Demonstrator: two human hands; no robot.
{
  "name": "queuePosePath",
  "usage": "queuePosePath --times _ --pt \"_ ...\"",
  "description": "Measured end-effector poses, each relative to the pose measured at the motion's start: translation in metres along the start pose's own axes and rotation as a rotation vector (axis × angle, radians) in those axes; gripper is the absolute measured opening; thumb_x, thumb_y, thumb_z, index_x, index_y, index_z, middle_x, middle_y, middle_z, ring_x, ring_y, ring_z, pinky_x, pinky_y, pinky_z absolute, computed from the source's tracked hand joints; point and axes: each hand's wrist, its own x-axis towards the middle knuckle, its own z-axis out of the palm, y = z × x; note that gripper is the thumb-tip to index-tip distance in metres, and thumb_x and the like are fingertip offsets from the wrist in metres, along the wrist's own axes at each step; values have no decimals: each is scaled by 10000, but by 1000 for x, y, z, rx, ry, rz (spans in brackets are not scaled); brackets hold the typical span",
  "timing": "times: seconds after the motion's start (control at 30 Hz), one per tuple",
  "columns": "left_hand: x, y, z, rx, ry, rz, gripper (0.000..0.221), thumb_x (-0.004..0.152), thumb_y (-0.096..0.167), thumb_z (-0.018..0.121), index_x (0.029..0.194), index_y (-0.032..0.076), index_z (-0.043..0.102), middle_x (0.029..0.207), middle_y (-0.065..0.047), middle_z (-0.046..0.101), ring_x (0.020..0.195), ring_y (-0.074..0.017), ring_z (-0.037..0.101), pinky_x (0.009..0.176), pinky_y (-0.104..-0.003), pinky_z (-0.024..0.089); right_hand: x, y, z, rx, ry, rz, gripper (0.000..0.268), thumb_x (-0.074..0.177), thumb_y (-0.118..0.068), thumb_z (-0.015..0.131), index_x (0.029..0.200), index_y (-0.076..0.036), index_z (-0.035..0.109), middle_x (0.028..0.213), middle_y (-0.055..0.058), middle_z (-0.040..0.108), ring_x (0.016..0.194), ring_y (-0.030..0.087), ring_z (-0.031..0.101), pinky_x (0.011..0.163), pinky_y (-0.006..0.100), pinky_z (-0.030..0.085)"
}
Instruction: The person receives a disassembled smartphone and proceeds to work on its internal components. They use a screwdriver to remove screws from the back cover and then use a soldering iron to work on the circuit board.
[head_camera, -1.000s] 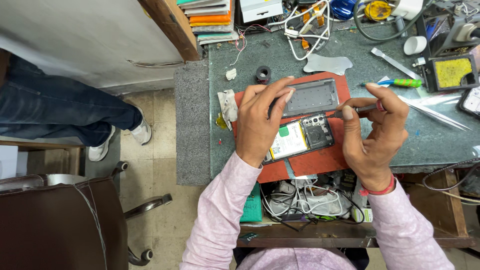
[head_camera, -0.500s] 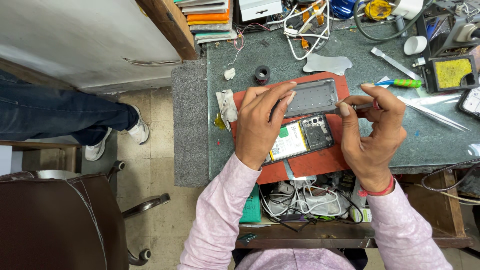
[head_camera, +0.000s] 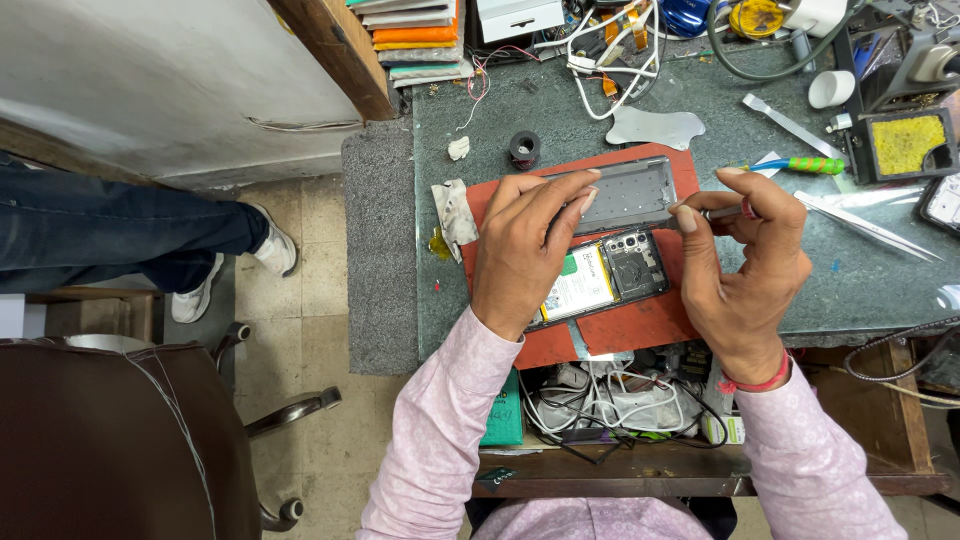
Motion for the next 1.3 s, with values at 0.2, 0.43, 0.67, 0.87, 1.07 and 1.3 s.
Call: queuePosePath --times 0.2,0.43,0.67,0.87,1.07,1.3 --pt "-1 -1 0 -3 -44 35 267 954 145 759 1218 128 728 1035 -6 769 976 -181 642 890 -317 542 2 -3 1 54 30 -25 384 1131 85 650 1402 -5 394 1080 195 679 980 227 746 842 285 626" --pt "0 0 -2 -30 -133 128 461 857 207 825 1290 136 685 1042 19 752 990 -177 622 893 -323 530 -2 -1 1 181 23 -28 380 1148 94 642 1357 -12 342 1132 199 662 1043 242 743 890 300 644" --pt "-1 -1 -2 14 -154 204 435 869 160 813 1285 141 690 1027 36 751 1001 -182 613 935 -336 510 -3 -1 5 203 -48 -87 399 1080 102 650 1324 -1 352 1116 229 658 1071 275 740 918 332 654" --pt "-2 -1 -1 17 -110 82 396 910 89 762 1293 150 684 981 31 761 992 -160 644 923 -324 534 -2 0 3 187 -25 -96 384 1105 91 644 1333 -2 349 1114 218 667 1049 258 744 916 319 655" --pt "-2 -3 1 19 -88 -3 404 936 73 733 1327 152 676 1021 20 784 968 -159 652 909 -318 539 -5 0 1 139 -19 -80 357 1110 72 640 1363 9 397 1029 180 671 956 224 752 851 288 608" --pt "-1 -4 2 12 -62 -31 375 961 93 723 1328 156 672 1051 12 788 965 -166 653 887 -320 550 1 -6 1 67 -100 -153 383 1049 73 680 1334 21 429 1029 170 714 909 204 746 791 280 597"
